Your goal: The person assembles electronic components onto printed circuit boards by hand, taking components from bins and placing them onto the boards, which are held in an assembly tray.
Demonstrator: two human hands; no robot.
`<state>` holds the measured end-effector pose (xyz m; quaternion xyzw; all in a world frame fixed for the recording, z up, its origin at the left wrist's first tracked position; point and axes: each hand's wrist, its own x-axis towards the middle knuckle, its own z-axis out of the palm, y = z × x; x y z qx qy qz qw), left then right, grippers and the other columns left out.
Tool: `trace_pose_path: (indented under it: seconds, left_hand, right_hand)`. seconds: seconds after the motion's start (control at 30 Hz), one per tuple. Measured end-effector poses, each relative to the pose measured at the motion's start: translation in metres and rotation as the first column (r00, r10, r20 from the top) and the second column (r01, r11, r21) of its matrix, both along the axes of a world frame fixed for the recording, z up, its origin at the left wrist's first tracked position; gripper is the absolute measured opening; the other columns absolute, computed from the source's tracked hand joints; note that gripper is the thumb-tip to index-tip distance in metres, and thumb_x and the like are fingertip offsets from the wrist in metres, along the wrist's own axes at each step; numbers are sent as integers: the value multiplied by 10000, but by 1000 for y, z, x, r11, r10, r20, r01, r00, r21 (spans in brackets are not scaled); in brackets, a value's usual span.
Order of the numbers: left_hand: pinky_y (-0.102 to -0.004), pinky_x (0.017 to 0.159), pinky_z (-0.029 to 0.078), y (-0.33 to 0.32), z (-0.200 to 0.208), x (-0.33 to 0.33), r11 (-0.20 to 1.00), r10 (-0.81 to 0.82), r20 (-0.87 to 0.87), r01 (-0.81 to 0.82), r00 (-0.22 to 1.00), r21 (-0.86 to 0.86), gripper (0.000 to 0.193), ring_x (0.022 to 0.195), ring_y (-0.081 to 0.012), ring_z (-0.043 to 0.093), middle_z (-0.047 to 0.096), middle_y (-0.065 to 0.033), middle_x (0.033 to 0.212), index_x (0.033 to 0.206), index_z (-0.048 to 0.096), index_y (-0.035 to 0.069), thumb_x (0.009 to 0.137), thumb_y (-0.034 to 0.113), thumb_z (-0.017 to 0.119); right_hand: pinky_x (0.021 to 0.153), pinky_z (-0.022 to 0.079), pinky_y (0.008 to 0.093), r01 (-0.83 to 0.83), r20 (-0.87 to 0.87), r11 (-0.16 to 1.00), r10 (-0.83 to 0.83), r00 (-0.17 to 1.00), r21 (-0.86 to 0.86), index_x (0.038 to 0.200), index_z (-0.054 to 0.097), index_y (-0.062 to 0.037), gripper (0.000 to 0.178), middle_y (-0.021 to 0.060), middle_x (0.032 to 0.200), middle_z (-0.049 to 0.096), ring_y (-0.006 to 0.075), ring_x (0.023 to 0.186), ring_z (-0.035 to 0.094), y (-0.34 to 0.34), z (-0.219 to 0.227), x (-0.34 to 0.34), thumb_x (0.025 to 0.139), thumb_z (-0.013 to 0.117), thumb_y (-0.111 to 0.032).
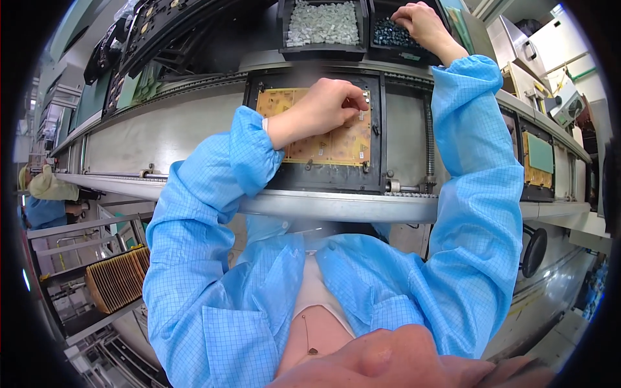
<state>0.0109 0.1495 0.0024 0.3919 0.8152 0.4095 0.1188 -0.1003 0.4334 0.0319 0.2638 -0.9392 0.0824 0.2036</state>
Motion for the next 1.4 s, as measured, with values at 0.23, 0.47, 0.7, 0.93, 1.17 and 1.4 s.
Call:
trace_pose_path:
  seconds: [0.23,0.47,0.7,0.93,1.17,1.4]
  left_hand:
    - [-364,723,543,17,2,15,997,-22,7,23,1000,-70,171,794,-303,696,706,-170,862,950,697,7,806,98,713]
    - [-376,691,563,25,-9,16,997,-48,-171,37,984,-65,131,770,-294,707,716,-154,819,883,702,12,753,11,683]
    - [-357,720,542,22,-7,13,994,-101,-75,98,992,-49,189,766,-297,672,705,-126,886,983,706,20,818,99,657]
    - [-288,771,550,12,11,10,997,51,450,-73,892,30,198,845,-142,681,726,-91,917,1014,705,-39,830,29,675]
    - [-258,740,536,11,16,19,981,3,377,-76,926,178,207,828,-109,668,719,-53,913,1021,701,-1,820,50,712]
    - [-256,736,563,11,26,34,998,19,-84,-14,996,65,154,830,-166,701,693,-68,909,980,695,19,829,26,723]
  right_hand:
    - [818,492,403,-25,-86,935,-5,996,-353,846,717,-45,85,139,864,689,335,893,611,-20,15,67,799,653,-77]
    - [706,490,298,-27,-66,911,0,998,-412,1020,729,-75,140,79,878,676,210,811,632,-18,-7,115,901,661,-105]
    - [735,500,254,89,156,781,11,988,-618,1045,716,-21,159,73,912,700,129,825,645,-26,-23,169,902,665,-68]
    - [756,535,284,167,435,765,160,886,-622,1003,709,-2,134,98,945,697,175,840,663,-54,-37,204,896,669,-70]
    - [786,542,280,215,455,682,191,870,-699,1020,711,5,156,88,953,699,163,862,665,-63,-40,208,894,682,-82]
    - [752,522,230,373,541,467,304,784,-802,1068,692,25,200,49,943,698,89,843,631,-73,-45,210,934,676,-122]
